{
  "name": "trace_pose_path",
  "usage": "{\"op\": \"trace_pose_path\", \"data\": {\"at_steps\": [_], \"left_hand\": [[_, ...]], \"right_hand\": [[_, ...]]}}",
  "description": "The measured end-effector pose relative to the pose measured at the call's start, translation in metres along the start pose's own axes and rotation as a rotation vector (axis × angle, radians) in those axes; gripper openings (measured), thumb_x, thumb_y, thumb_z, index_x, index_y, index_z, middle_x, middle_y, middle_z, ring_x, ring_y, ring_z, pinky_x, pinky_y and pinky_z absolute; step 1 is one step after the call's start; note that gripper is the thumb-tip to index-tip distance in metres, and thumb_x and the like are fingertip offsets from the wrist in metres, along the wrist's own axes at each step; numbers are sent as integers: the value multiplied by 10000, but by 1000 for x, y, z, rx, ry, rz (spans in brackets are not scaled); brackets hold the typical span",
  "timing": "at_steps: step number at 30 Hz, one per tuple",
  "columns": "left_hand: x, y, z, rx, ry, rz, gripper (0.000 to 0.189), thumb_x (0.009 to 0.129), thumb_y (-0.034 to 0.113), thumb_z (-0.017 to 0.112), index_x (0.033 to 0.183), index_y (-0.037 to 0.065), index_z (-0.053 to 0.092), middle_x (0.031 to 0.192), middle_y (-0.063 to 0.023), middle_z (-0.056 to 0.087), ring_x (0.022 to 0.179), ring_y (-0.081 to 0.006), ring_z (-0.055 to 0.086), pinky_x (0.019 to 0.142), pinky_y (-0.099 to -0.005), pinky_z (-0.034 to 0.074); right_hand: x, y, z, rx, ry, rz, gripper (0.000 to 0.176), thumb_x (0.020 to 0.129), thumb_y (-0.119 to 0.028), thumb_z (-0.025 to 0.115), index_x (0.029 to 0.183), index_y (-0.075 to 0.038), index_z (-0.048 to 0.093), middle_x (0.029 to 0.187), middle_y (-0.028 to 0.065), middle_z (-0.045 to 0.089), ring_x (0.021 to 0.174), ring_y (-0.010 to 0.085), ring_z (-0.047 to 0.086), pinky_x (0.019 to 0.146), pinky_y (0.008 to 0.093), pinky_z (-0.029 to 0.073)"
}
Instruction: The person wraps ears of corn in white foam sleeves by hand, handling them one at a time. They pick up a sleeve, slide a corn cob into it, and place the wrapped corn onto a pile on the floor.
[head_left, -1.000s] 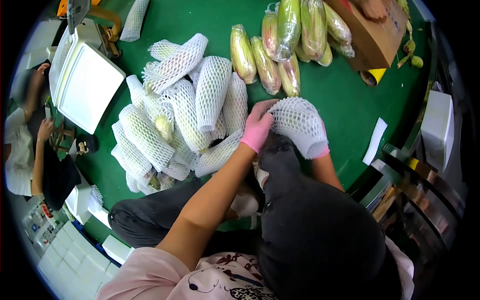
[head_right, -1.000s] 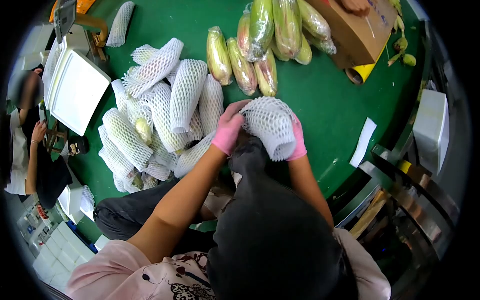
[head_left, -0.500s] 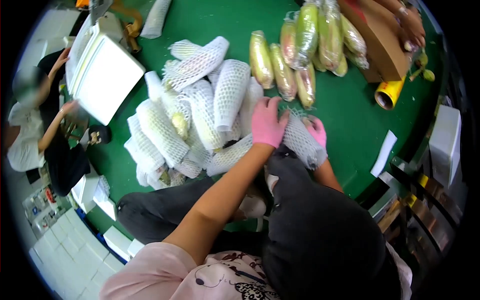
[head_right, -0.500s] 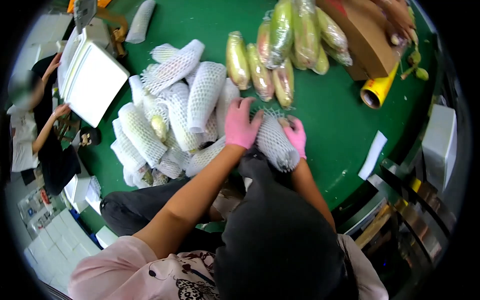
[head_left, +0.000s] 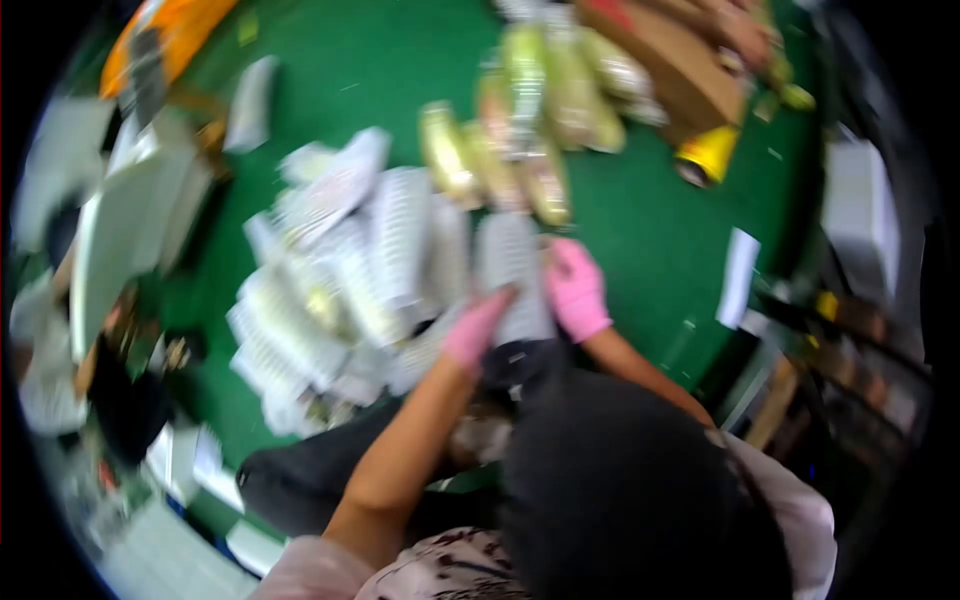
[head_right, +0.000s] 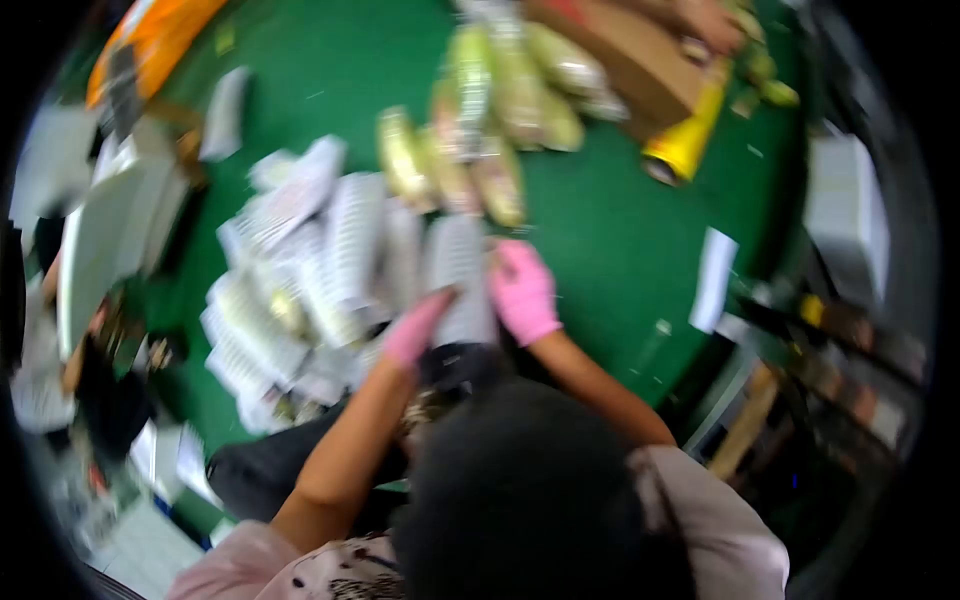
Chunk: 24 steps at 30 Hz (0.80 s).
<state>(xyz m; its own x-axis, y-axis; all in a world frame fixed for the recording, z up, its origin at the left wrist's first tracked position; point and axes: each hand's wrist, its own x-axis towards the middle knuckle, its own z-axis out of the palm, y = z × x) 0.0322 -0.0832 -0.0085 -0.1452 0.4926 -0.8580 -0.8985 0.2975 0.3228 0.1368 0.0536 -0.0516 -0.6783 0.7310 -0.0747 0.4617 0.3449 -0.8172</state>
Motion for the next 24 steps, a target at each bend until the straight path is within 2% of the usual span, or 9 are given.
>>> {"op": "trace_pose_path", "data": {"at_steps": [4,7,9,11,13,15,20,22,24], "left_hand": [[-72,50,-34,479,268,210,762,769,116,616,1457,13,306,1214,-151,560,1059,-231,558,902,-341,466],[-114,98,-61,557,463,556,915,672,30,561,1506,16,184,1370,-154,449,1200,-258,487,1002,-333,406],[-130,128,-93,1177,534,1018,899,673,61,572,1497,38,212,1418,-211,392,1290,-305,422,1090,-346,312],[-138,138,-109,1489,781,1086,898,677,102,635,1482,49,241,1403,-259,384,1284,-359,431,1084,-366,334],[-132,137,-127,1647,933,506,918,646,139,719,1459,56,301,1404,-257,389,1270,-416,419,1074,-427,346],[-118,131,-109,1787,996,266,918,639,211,753,1443,75,331,1370,-273,403,1245,-449,422,1054,-451,365],[-101,110,-83,1880,1068,833,825,681,261,733,1410,103,383,1440,-259,311,1328,-432,329,1095,-513,273],[-99,102,-46,1541,887,1215,709,706,88,711,1362,67,443,1433,-257,331,1339,-423,338,1088,-502,310],[-85,92,-6,1276,308,1367,725,704,-32,688,1374,19,416,1428,-258,355,1344,-400,351,1106,-448,313]], "right_hand": [[-2,40,-86,-350,247,-198,266,809,-105,604,1072,-69,624,1090,156,611,1047,356,555,953,422,442],[-2,135,-167,-572,669,119,321,812,-93,585,1126,-25,600,1131,186,600,1091,353,543,993,425,412],[-5,191,-221,-768,623,215,376,847,-186,613,1178,-13,571,1151,214,590,1126,388,536,1000,430,413],[-15,225,-237,-839,581,421,409,863,-250,623,1200,-27,561,1144,224,589,1133,395,543,973,445,439],[-14,240,-237,-928,519,614,442,857,-286,637,1220,-47,555,1158,220,593,1077,399,584,921,461,476],[16,217,-229,-861,484,949,444,846,-263,632,1232,-59,549,1191,218,594,1021,409,612,881,461,500],[43,302,-230,-11,490,765,468,840,-184,572,1257,23,520,1136,162,625,990,278,628,875,378,497],[44,201,-183,342,261,551,377,867,-107,536,1230,-6,561,1086,70,623,920,172,594,828,316,498],[35,73,-132,543,-70,357,375,883,-131,559,1240,-19,563,1095,26,611,939,114,573,825,266,489]]}}
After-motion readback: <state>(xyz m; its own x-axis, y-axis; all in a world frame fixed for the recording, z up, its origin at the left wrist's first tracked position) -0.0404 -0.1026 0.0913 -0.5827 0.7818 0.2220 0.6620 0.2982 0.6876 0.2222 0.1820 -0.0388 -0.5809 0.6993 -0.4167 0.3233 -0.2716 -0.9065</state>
